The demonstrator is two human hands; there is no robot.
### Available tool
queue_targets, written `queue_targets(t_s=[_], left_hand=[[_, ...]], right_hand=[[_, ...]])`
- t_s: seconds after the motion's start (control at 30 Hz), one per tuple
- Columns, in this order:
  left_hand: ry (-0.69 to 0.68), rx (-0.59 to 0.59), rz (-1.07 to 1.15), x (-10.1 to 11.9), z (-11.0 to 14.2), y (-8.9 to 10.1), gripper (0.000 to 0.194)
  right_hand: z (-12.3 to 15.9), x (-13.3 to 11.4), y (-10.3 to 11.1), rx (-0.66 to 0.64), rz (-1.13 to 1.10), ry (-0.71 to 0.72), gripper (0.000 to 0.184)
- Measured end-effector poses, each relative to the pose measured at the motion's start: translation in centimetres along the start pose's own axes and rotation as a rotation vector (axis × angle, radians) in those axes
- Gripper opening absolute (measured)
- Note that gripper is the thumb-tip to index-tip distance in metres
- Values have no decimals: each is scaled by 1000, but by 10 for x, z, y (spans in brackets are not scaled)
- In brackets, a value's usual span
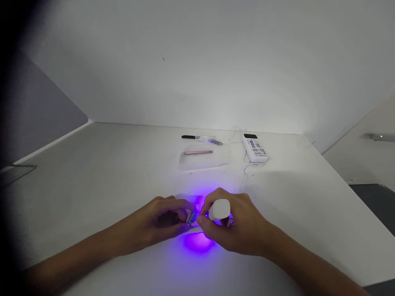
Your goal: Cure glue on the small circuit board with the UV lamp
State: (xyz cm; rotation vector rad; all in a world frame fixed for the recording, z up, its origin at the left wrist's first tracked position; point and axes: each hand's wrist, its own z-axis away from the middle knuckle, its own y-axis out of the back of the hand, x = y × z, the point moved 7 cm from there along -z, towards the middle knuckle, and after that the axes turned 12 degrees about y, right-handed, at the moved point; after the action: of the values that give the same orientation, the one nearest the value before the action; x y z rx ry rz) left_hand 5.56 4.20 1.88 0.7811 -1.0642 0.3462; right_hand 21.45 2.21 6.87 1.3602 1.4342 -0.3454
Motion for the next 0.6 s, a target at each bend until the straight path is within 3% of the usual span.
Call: queue_targets(t_s=[0.6], left_hand=[[-1,-5,-4,-3,-1,-1,12]], right_hand=[[0,-3,1,-10,59,35,7]])
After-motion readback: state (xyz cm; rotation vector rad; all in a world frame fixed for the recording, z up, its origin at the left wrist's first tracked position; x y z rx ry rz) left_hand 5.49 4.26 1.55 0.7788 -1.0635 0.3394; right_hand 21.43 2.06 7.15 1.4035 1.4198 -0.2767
